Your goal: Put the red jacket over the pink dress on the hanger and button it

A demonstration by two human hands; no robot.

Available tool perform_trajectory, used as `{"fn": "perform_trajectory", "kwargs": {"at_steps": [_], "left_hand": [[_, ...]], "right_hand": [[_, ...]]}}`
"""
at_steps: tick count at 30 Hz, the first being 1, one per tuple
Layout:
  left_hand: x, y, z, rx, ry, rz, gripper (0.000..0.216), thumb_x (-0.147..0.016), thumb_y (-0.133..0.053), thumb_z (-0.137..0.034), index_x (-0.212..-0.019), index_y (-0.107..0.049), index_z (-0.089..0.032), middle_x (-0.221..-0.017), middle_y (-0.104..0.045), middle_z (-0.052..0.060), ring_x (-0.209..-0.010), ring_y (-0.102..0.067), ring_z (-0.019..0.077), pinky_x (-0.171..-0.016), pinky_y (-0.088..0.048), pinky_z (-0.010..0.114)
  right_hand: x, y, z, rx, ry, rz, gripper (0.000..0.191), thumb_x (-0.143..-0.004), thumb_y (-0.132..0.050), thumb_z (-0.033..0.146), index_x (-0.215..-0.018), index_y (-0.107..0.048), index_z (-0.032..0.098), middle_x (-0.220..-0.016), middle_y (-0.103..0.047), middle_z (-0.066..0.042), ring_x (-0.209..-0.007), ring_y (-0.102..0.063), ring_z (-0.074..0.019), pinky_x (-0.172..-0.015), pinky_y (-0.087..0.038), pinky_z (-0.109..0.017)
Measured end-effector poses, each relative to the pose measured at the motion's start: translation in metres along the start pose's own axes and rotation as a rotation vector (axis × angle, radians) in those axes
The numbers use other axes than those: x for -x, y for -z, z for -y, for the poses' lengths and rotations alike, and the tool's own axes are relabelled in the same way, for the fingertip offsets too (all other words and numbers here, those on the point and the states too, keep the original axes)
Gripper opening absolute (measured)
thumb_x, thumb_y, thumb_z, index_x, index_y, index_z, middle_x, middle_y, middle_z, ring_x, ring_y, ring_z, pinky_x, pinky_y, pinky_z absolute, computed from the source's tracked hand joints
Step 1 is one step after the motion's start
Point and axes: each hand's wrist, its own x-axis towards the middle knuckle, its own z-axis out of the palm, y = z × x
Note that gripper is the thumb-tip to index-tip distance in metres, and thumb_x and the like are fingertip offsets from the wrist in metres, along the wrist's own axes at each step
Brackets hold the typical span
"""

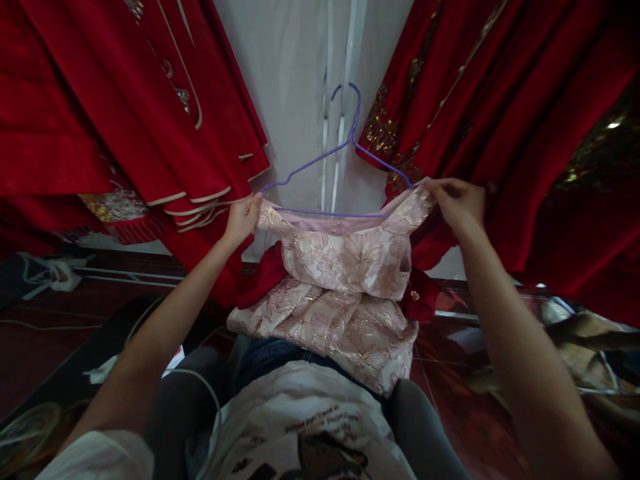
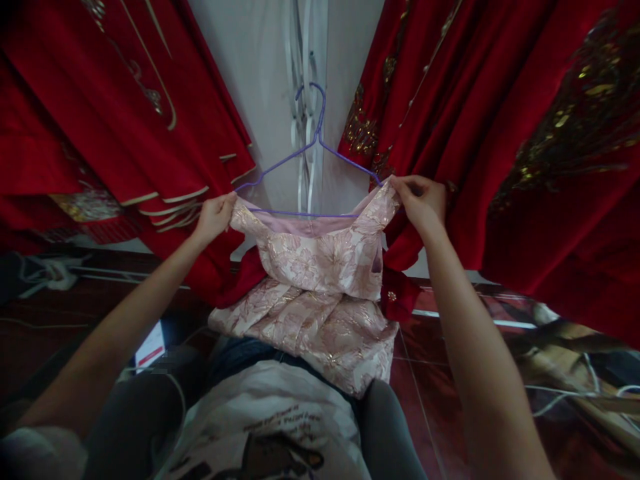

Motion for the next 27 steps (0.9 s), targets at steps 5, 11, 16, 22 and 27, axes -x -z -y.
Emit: {"fn": "perform_trajectory", "kwargs": {"at_steps": [5,11,16,22,27], "left_hand": [[0.038,-0.007,0.018,-0.073,0.060,-0.006,0.051,-0.096,-0.032,-0.054,-0.057,-0.037,-0.021,-0.044,-0.037,-0.004,-0.044,-0.038,0.0108,-0.048,-0.025,0.025],[0.062,-0.013,-0.011,-0.468,-0.352,0.182,0.041,-0.097,-0.034,-0.046,-0.074,-0.055,-0.019,-0.070,-0.058,0.005,-0.068,-0.054,0.0179,-0.065,-0.039,0.030],[0.041,-0.039,-0.068,-0.466,-0.657,0.181,0.031,-0.095,-0.045,-0.043,-0.089,-0.065,-0.020,-0.124,-0.059,0.011,-0.117,-0.050,0.0267,-0.103,-0.036,0.049],[0.033,-0.087,-0.083,-0.431,-0.599,0.267,0.038,-0.098,-0.040,-0.042,-0.088,-0.070,-0.019,-0.125,-0.059,0.009,-0.122,-0.049,0.0256,-0.118,-0.010,0.061],[0.038,-0.094,-0.065,-0.512,-0.581,0.238,0.041,-0.098,-0.039,-0.043,-0.092,-0.071,-0.018,-0.116,-0.060,0.012,-0.114,-0.050,0.0269,-0.112,-0.021,0.060]], "right_hand": [[0.020,0.014,-0.038,0.087,-0.139,-0.035,0.025,-0.080,-0.069,0.033,-0.091,-0.077,0.012,-0.091,-0.076,-0.009,-0.081,-0.068,-0.0180,-0.076,-0.051,-0.025],[0.068,0.032,-0.041,-0.028,-0.384,0.337,0.030,-0.071,-0.076,0.045,-0.084,-0.076,0.018,-0.080,-0.074,-0.004,-0.071,-0.065,-0.0166,-0.067,-0.053,-0.026],[0.089,0.030,0.003,-0.129,-0.210,0.648,0.036,-0.074,-0.071,0.056,-0.084,-0.074,0.022,-0.086,-0.072,-0.003,-0.076,-0.064,-0.0157,-0.072,-0.053,-0.027],[0.095,0.008,0.022,-0.208,-0.198,0.486,0.033,-0.076,-0.070,0.052,-0.086,-0.071,0.021,-0.080,-0.070,-0.002,-0.071,-0.062,-0.0145,-0.067,-0.052,-0.026],[0.096,0.015,-0.023,-0.169,-0.359,0.189,0.028,-0.067,-0.073,0.043,-0.080,-0.069,0.019,-0.074,-0.068,-0.002,-0.067,-0.061,-0.0162,-0.064,-0.051,-0.029]]}}
